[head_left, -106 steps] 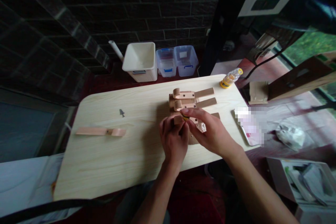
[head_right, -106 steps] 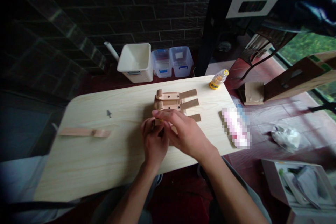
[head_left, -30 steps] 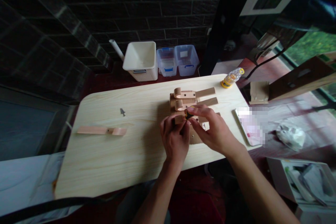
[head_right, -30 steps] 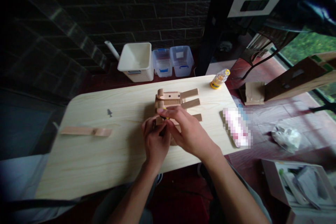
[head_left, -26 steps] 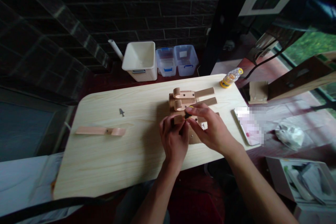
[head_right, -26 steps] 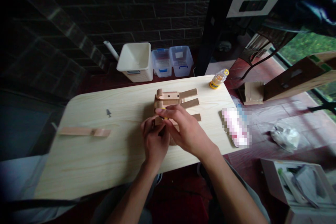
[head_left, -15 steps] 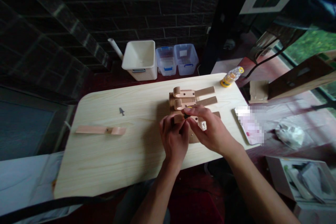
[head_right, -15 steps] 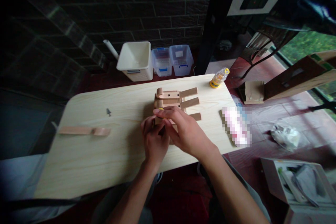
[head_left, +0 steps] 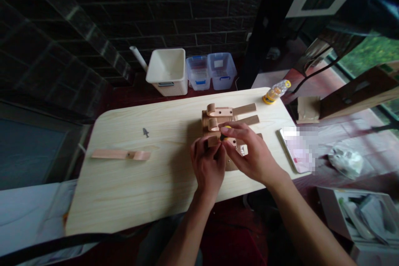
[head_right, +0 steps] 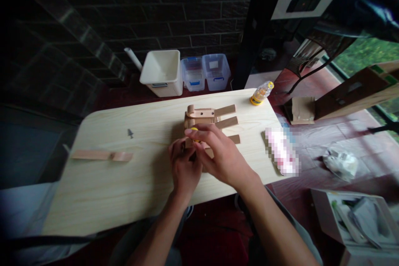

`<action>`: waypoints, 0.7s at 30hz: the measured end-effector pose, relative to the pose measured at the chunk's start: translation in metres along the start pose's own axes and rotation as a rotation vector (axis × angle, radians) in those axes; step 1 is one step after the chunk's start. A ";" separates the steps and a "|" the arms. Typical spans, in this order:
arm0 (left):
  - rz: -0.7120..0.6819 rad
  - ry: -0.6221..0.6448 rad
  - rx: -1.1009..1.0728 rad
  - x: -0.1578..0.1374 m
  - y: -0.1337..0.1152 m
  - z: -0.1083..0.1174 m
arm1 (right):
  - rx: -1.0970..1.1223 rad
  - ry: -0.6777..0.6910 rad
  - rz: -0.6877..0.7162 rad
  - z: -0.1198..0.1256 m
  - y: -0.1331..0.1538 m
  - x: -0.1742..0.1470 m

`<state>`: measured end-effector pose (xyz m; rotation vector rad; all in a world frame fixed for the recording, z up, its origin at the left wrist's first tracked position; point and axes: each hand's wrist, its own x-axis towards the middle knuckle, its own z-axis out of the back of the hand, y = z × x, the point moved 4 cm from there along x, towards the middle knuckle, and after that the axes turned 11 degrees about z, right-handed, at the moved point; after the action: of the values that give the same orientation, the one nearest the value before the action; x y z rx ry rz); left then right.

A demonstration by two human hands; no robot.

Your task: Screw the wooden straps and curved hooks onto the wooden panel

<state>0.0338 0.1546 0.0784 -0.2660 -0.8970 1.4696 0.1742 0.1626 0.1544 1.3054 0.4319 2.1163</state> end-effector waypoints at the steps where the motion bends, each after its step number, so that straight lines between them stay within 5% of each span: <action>1: -0.004 -0.004 -0.002 0.000 0.000 0.000 | -0.002 0.001 -0.003 0.000 0.001 0.000; 21: -0.022 -0.012 0.003 -0.002 0.001 -0.001 | -0.019 -0.045 0.033 -0.002 -0.003 -0.001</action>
<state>0.0339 0.1533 0.0758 -0.2447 -0.9043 1.4530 0.1741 0.1643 0.1509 1.3551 0.3728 2.1093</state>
